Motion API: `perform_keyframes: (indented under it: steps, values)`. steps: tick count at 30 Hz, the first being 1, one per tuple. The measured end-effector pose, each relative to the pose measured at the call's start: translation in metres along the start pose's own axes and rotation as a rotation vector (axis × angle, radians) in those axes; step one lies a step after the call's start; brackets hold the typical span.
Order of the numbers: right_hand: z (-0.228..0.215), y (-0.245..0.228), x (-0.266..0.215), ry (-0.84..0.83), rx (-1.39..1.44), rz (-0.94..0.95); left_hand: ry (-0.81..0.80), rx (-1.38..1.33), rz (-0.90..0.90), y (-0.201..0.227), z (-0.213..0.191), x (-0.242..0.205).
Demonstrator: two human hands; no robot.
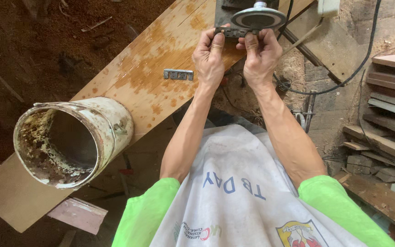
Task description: The person repeatedly presses small metal brackets against a bench grinder wheel to smooth their edges. They frequently dip the brackets into a bucket of liquid between grinding passes and inspect the edges by hand.
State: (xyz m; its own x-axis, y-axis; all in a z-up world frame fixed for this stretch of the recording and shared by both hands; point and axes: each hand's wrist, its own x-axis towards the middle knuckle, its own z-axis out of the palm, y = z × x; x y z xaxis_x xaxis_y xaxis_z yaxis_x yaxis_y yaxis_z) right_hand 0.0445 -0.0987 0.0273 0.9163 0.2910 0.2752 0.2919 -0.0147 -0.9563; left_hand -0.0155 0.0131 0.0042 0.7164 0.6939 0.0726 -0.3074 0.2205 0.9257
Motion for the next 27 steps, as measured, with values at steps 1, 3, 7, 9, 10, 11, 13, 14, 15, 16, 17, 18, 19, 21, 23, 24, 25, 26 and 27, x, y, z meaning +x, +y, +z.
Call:
perform_keyframes:
  steps: [1, 3, 7, 9, 10, 11, 13, 14, 15, 16, 17, 18, 19, 21, 23, 24, 25, 26, 27]
  values:
    - [-0.001, 0.001, 0.0, -0.002, 0.012, -0.002, -0.003, 0.024, 0.0, 0.001, 0.0, 0.0]
    - [-0.001, 0.002, 0.0, -0.006, 0.031, -0.009, -0.008, 0.071, -0.001, 0.001, -0.001, -0.001]
    - [-0.003, 0.0, 0.0, -0.015, 0.045, -0.011, -0.006, 0.106, -0.039, -0.003, -0.002, -0.003]
    - [-0.005, -0.008, -0.001, -0.021, 0.029, -0.025, 0.0, 0.122, -0.106, -0.005, -0.002, -0.004]
    - [-0.006, -0.014, -0.002, -0.025, 0.016, -0.045, -0.03, 0.183, -0.044, -0.004, -0.003, -0.004]
    - [-0.006, -0.021, -0.004, -0.029, 0.004, -0.065, -0.06, 0.245, 0.018, -0.002, -0.005, -0.006]
    - [-0.01, -0.04, -0.016, -0.04, 0.012, 0.012, -0.068, 0.336, 0.065, 0.004, -0.009, -0.011]
    - [-0.013, -0.051, -0.024, -0.045, 0.016, 0.052, -0.047, 0.365, 0.046, 0.008, -0.011, -0.018]
    - [-0.013, -0.06, -0.031, -0.037, 0.056, 0.097, -0.026, 0.393, 0.026, 0.012, -0.013, -0.025]
    - [-0.014, -0.069, -0.038, -0.027, 0.097, 0.143, -0.014, 0.409, 0.029, 0.015, -0.013, -0.031]
    - [-0.015, -0.077, -0.044, -0.018, 0.138, 0.19, -0.002, 0.425, 0.032, 0.018, -0.012, -0.036]
    - [-0.017, -0.085, -0.05, -0.017, 0.12, 0.197, 0.006, 0.441, 0.034, 0.021, -0.01, -0.041]
    - [-0.019, -0.093, -0.055, -0.017, 0.102, 0.204, 0.012, 0.341, -0.075, 0.024, -0.007, -0.047]
    - [-0.02, -0.106, -0.058, -0.016, 0.087, 0.204, 0.012, 0.139, -0.289, 0.029, 0.002, -0.055]
    - [-0.022, -0.114, -0.058, -0.018, 0.087, 0.194, -0.028, 0.083, -0.237, 0.032, 0.009, -0.06]
    - [-0.024, -0.117, -0.057, -0.017, 0.094, 0.186, -0.048, 0.055, -0.213, 0.033, 0.011, -0.062]
    - [-0.025, -0.119, -0.057, -0.016, 0.102, 0.178, -0.061, 0.036, -0.207, 0.033, 0.014, -0.061]
    - [-0.026, -0.121, -0.057, -0.015, 0.108, 0.174, -0.073, 0.018, -0.205, 0.033, 0.016, -0.062]
    - [-0.028, -0.122, -0.058, -0.007, 0.102, 0.169, -0.085, -0.001, -0.203, 0.032, 0.018, -0.062]
